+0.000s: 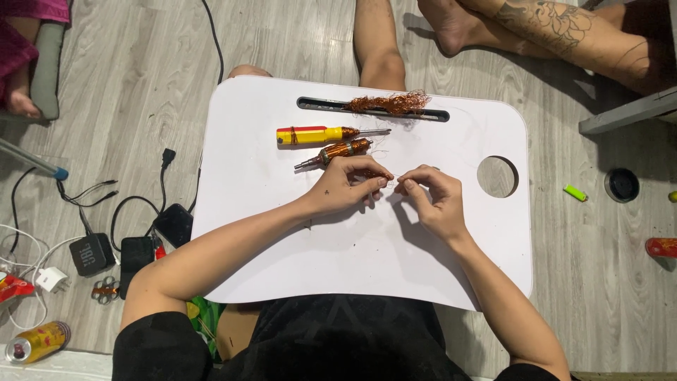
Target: Untangling and winding thin copper wire on a portable lap desk while sitting on the floor.
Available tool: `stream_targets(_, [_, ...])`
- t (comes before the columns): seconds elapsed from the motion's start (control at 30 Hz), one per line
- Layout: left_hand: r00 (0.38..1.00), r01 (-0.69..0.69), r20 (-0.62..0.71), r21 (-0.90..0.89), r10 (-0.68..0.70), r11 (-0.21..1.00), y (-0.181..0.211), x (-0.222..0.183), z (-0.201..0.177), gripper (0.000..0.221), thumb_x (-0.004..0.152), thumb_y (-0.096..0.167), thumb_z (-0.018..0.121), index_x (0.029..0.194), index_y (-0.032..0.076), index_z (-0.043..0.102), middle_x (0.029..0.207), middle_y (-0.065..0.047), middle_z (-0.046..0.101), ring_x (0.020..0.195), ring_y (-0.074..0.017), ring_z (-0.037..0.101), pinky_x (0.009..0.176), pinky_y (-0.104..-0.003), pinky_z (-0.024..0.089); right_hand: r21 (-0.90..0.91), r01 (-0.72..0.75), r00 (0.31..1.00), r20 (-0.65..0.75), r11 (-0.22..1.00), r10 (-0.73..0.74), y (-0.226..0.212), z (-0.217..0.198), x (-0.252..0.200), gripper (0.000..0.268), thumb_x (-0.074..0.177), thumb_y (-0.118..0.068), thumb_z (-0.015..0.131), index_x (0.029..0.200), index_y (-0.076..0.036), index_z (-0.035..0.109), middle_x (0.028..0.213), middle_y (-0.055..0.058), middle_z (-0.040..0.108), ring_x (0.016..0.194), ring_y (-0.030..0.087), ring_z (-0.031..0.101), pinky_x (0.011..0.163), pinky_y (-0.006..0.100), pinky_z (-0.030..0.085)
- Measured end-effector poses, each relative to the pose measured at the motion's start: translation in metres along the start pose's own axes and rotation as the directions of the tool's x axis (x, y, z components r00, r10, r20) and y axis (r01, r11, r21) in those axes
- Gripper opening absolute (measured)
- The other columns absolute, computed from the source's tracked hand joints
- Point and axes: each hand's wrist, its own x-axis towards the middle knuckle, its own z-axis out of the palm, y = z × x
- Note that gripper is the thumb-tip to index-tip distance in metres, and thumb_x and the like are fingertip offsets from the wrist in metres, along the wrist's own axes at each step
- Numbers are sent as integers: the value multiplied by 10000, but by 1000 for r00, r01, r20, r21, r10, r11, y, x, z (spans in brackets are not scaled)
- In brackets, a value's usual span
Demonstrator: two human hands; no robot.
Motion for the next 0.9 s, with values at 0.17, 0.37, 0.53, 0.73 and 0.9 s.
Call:
stream_targets(0.17, [999, 34, 23, -45, -33, 998, -12, 1, -3, 158, 952, 31, 630, 1087, -16, 699, 866, -98, 685, 706, -129, 701, 509, -228, 611, -55, -22, 1000, -15, 998, 21, 1, 0, -2, 87, 931, 20, 617, 916, 15, 703, 673, 109, 668, 635, 183, 662, 640, 326, 550])
stream_targets(0.37, [1000, 15, 28, -116, -12, 993, -20, 3, -7, 130, 972, 45, 605, 1059, -13, 682, 823, -85, 650, 694, -141, 694, 508, -242, 603, -26, -131, 989, -67, 991, 129, 17, -13, -7, 255, 882, -72, 618, 627, -63, 610, 572, 74, 553, 635, 180, 547, 675, 311, 470])
stream_targets(0.53, [1000, 5, 15, -155, -3, 988, -27, 5, -11, 122, 983, 46, 586, 1051, -9, 672, 821, -84, 650, 696, -137, 693, 524, -248, 604, 551, -178, 982, 39, 816, 187, 7, -19, 4, 301, 931, -241, 552, 645, -159, 510, 625, 31, 505, 850, 233, 605, 853, 348, 457])
stream_targets(0.73, [1000, 13, -1, -216, -14, 976, -32, 5, -11, 124, 984, 56, 580, 1053, -9, 659, 811, -78, 642, 679, -128, 683, 529, -243, 596, 760, -171, 967, 7, 627, 256, 8, -35, 2, 226, 920, -259, 510, 705, -189, 521, 555, -34, 442, 793, 228, 624, 947, 406, 453])
stream_targets(0.9, [1000, 7, -6, -237, -9, 971, -35, 7, -14, 126, 992, 67, 573, 1059, -3, 654, 811, -82, 635, 667, -133, 679, 529, -249, 598, 116, -198, 954, -203, 973, 218, 14, -51, 2, 127, 976, -87, 568, 946, 25, 618, 571, -7, 315, 430, 91, 373, 445, 236, 353])
